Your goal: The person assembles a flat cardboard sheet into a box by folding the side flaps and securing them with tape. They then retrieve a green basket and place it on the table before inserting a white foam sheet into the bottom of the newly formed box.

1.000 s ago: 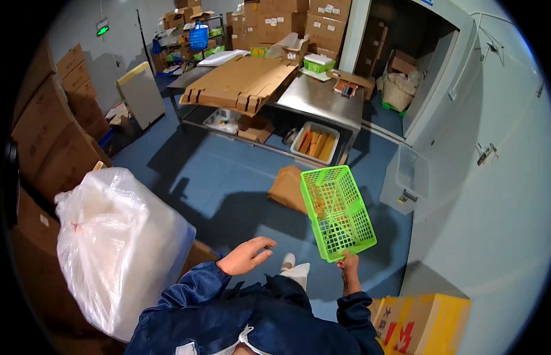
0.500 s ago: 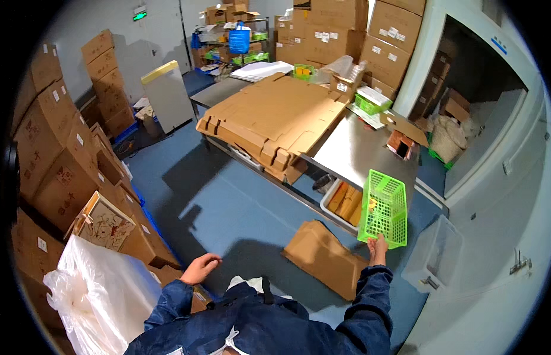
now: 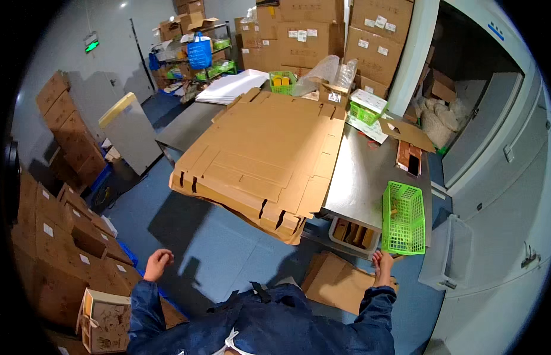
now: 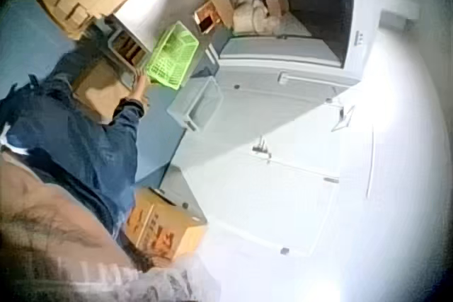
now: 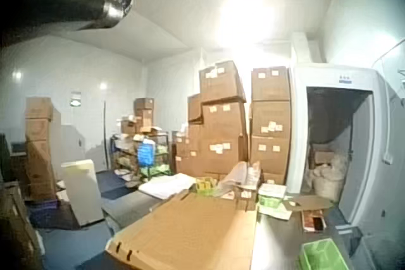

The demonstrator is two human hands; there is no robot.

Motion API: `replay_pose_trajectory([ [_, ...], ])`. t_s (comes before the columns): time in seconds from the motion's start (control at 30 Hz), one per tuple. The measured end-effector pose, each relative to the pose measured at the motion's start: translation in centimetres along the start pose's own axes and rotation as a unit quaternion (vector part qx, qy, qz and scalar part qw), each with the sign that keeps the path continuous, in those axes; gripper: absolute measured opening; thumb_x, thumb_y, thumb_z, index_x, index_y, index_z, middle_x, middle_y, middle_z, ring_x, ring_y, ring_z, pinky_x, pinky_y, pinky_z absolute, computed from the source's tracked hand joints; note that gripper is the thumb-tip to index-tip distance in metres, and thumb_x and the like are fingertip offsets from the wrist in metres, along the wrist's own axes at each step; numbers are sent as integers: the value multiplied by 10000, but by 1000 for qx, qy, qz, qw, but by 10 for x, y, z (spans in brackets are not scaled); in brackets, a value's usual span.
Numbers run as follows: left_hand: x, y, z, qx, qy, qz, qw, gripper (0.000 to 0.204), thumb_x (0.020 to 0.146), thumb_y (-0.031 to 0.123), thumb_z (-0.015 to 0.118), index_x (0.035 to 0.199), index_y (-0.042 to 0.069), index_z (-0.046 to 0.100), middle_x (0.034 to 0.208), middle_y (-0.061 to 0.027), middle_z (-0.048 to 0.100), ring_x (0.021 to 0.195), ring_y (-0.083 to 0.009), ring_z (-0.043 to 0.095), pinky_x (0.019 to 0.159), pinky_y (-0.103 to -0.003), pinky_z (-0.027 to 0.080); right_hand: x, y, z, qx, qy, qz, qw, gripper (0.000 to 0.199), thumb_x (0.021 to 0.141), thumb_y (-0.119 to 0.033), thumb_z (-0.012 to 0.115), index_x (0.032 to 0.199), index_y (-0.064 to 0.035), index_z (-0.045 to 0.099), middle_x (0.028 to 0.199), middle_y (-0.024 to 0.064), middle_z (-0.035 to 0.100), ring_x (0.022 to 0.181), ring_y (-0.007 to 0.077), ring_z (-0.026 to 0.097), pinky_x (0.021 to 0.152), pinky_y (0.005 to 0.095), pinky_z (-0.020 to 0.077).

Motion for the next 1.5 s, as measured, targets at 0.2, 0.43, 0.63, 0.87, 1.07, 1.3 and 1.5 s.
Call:
replay_pose_trajectory([
  [0.2, 242, 41, 36, -58, -131, 5, 990, 192, 908, 141, 489, 984, -21, 557, 882, -72, 609, 727, -128, 562, 641, -245, 466, 14, 6, 203, -138, -163, -47, 976, 369, 863, -119, 519, 1199, 11, 438, 921, 120, 587, 709, 168, 590, 587, 266, 511],
  [0.43, 438, 64, 84, 200, -163, 27, 966, 308, 873, 223, 509, 1104, 25, 559, 979, -65, 623, 862, -147, 589, 732, -268, 467, 133, 1, 338, -216, -159, -94, 959, 373, 830, -160, 563, 1150, 15, 487, 903, 97, 591, 698, 137, 554, 596, 258, 487],
  [0.63, 566, 0, 60, 268, -79, 71, 958, 310, 820, 231, 540, 1034, 17, 608, 970, -165, 636, 887, -280, 609, 782, -345, 466, 115, -6, 416, -367, -136, -93, 916, 282, 790, -192, 619, 1001, -16, 555, 676, 2, 524, 518, 81, 434, 453, 233, 344],
  [0.87, 695, -43, 78, 411, -36, 39, 910, 520, 682, 365, 676, 1093, 65, 571, 1070, -226, 548, 1056, -365, 499, 897, -420, 422, 60, 12, 424, -307, -193, 3, 932, 121, 817, -124, 590, 764, -88, 488, 591, -37, 440, 467, 55, 364, 421, 198, 287],
  [1.07, 775, -84, 71, 420, -58, -12, 906, 434, 760, 387, 540, 995, 29, 614, 1053, -219, 584, 1012, -368, 544, 851, -428, 451, 40, 17, 405, -384, -114, 30, 916, 230, 780, -64, 577, 1008, -74, 545, 692, -11, 514, 573, 87, 451, 506, 241, 366],
  [1.3, 769, -56, 99, 389, -192, -36, 900, 426, 732, 405, 559, 933, 47, 669, 966, -212, 627, 907, -355, 603, 833, -405, 469, 56, 40, 367, -468, -63, -37, 881, 317, 751, -42, 570, 1067, -64, 574, 864, 9, 596, 740, 132, 546, 590, 286, 453],
  [1.5, 773, -60, 83, 288, -204, -81, 932, 437, 728, 356, 652, 1010, 22, 637, 938, -133, 651, 882, -264, 611, 828, -348, 461, 44, 32, 384, -477, -62, -97, 871, 285, 701, -14, 569, 983, -24, 609, 787, -1, 600, 671, 123, 538, 598, 257, 443],
])
Point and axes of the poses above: each hand's wrist, its own x-axis towards the middle knuckle, its own z-axis out of the palm, y = z × x, the point moved 5 cm from there along x, towards the middle knuckle
